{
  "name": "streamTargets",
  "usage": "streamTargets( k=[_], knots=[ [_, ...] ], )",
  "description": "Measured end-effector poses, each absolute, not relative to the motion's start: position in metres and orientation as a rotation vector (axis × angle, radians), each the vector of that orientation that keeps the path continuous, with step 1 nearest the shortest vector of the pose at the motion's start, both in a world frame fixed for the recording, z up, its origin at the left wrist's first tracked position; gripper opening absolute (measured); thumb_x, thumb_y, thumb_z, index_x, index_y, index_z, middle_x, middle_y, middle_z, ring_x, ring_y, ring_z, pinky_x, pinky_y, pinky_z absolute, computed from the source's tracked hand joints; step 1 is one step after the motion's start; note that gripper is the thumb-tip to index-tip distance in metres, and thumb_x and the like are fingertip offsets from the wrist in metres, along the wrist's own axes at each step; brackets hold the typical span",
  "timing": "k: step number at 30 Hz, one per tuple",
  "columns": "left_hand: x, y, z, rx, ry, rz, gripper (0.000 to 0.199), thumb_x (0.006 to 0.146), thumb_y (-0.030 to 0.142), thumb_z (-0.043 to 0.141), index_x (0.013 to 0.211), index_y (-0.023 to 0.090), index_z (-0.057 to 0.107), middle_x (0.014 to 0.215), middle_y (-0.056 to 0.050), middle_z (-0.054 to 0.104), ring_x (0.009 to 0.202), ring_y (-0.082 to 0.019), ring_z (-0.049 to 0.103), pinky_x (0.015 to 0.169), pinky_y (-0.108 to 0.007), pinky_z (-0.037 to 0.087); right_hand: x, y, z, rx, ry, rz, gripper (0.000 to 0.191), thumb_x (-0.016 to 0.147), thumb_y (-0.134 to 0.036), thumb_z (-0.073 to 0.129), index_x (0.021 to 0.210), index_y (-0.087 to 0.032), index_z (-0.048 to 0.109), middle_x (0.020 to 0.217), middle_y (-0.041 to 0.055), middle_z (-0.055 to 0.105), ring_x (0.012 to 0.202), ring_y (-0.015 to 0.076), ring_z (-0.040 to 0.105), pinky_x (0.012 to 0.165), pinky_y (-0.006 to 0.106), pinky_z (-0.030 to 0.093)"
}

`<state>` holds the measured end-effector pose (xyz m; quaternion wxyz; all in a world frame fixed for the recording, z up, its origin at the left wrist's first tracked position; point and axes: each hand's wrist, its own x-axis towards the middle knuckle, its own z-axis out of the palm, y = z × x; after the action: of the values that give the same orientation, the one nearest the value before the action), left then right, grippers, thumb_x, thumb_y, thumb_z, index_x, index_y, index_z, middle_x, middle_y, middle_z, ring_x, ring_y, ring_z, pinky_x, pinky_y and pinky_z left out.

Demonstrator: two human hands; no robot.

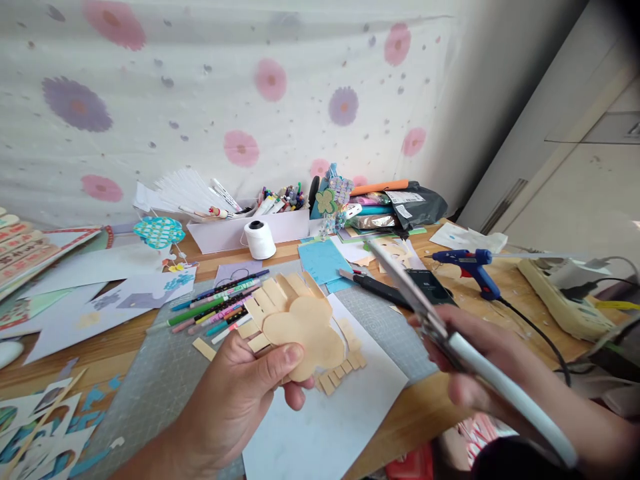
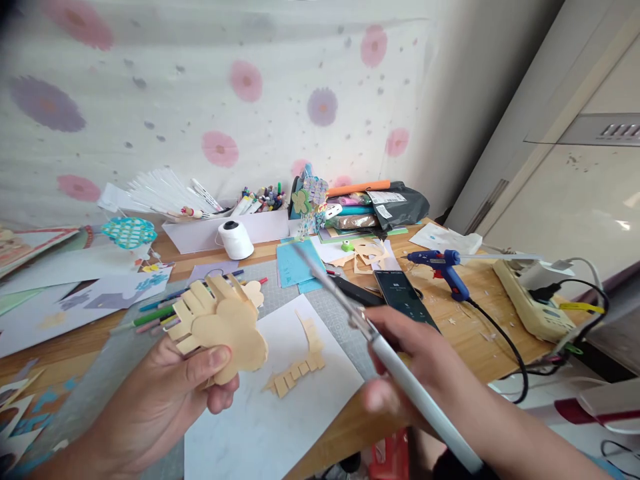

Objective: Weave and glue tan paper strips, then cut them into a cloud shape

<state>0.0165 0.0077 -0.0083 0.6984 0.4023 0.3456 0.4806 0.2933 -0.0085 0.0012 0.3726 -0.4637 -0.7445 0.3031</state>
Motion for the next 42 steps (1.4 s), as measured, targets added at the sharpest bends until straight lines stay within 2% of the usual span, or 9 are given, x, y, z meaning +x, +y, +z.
streamTargets(
  k=[1, 3, 6, 9, 15, 20, 26, 33, 42],
  knots=[
    [0.018, 0.006, -0.010, 0.905, 0.770, 1.031, 0.010, 0.072, 0.024, 0.080, 0.082, 0.024, 0.076, 0.063, 0.001, 0.068, 0.052, -0.010, 0.058, 0.043, -0.017, 0.051, 0.287, -0.007, 0.001, -1.163, -1.776, 0.931, 0.035, 0.075, -0.040, 0.074, 0.103, -0.024, 0.060, 0.069, -0.0028, 0.061, 0.057, 0.0129, 0.057, 0.049, 0.021, 0.047],
    [0.022, 0.003, -0.013, 0.910, 0.774, 0.969, 0.013, 0.073, 0.024, 0.079, 0.086, 0.025, 0.076, 0.068, 0.000, 0.071, 0.054, -0.011, 0.059, 0.043, -0.017, 0.051, 0.271, -0.005, 0.001, -1.083, -1.483, 1.223, 0.042, 0.072, -0.034, 0.076, 0.107, -0.023, 0.056, 0.072, -0.0025, 0.063, 0.058, 0.0119, 0.056, 0.050, 0.022, 0.045],
    [0.026, 0.000, -0.019, 0.922, 0.795, 0.901, 0.015, 0.075, 0.023, 0.078, 0.089, 0.025, 0.076, 0.072, -0.001, 0.072, 0.056, -0.011, 0.060, 0.045, -0.018, 0.051, 0.243, -0.003, 0.004, -1.003, -1.251, 1.424, 0.044, 0.067, -0.019, 0.074, 0.106, -0.022, 0.055, 0.075, -0.0018, 0.067, 0.058, 0.0107, 0.056, 0.051, 0.022, 0.043],
    [0.027, -0.002, -0.022, 0.948, 0.823, 0.862, 0.014, 0.075, 0.023, 0.077, 0.089, 0.024, 0.075, 0.074, -0.001, 0.071, 0.056, -0.011, 0.060, 0.045, -0.018, 0.051, 0.224, -0.003, 0.007, -0.983, -1.175, 1.519, 0.044, 0.061, -0.011, 0.071, 0.101, -0.021, 0.055, 0.069, -0.0058, 0.063, 0.057, 0.0088, 0.054, 0.051, 0.020, 0.041],
    [0.025, -0.001, -0.021, 0.981, 0.839, 0.812, 0.015, 0.074, 0.026, 0.079, 0.086, 0.021, 0.075, 0.071, -0.001, 0.070, 0.055, -0.011, 0.059, 0.043, -0.017, 0.050, 0.220, -0.003, 0.013, -1.059, -1.159, 1.532, 0.043, 0.059, -0.010, 0.067, 0.099, -0.021, 0.057, 0.062, -0.0098, 0.055, 0.050, 0.0061, 0.044, 0.045, 0.018, 0.035],
    [0.024, -0.001, -0.019, 0.966, 0.811, 0.751, 0.016, 0.073, 0.027, 0.079, 0.086, 0.020, 0.074, 0.071, -0.003, 0.071, 0.054, -0.011, 0.060, 0.041, -0.016, 0.049, 0.225, -0.001, 0.020, -1.120, -1.238, 1.528, 0.043, 0.056, -0.013, 0.070, 0.097, -0.019, 0.059, 0.060, -0.0086, 0.055, 0.051, 0.0081, 0.046, 0.048, 0.022, 0.037],
    [0.023, 0.002, -0.018, 0.919, 0.827, 0.712, 0.020, 0.068, 0.027, 0.083, 0.083, 0.019, 0.073, 0.068, -0.001, 0.069, 0.051, -0.010, 0.059, 0.039, -0.015, 0.049, 0.231, 0.001, 0.018, -1.103, -1.372, 1.524, 0.029, 0.058, -0.010, 0.069, 0.082, -0.020, 0.056, 0.061, -0.0073, 0.055, 0.054, 0.0093, 0.049, 0.050, 0.023, 0.038],
    [0.020, 0.006, -0.015, 0.935, 0.872, 0.740, 0.027, 0.067, 0.027, 0.083, 0.091, 0.022, 0.071, 0.066, 0.001, 0.070, 0.046, -0.009, 0.057, 0.038, -0.015, 0.048, 0.235, 0.000, 0.019, -1.139, -1.305, 1.507, 0.044, 0.056, 0.000, 0.062, 0.094, -0.021, 0.058, 0.061, -0.0067, 0.060, 0.051, 0.0089, 0.049, 0.047, 0.021, 0.037],
    [0.021, 0.001, -0.017, 0.915, 0.849, 0.718, 0.020, 0.068, 0.029, 0.083, 0.082, 0.021, 0.071, 0.063, 0.002, 0.068, 0.042, -0.007, 0.054, 0.039, -0.015, 0.049, 0.225, -0.003, 0.016, -1.045, -1.236, 1.546, 0.042, 0.059, -0.004, 0.065, 0.097, -0.019, 0.056, 0.064, -0.0054, 0.062, 0.054, 0.0087, 0.051, 0.049, 0.020, 0.039]
  ],
)
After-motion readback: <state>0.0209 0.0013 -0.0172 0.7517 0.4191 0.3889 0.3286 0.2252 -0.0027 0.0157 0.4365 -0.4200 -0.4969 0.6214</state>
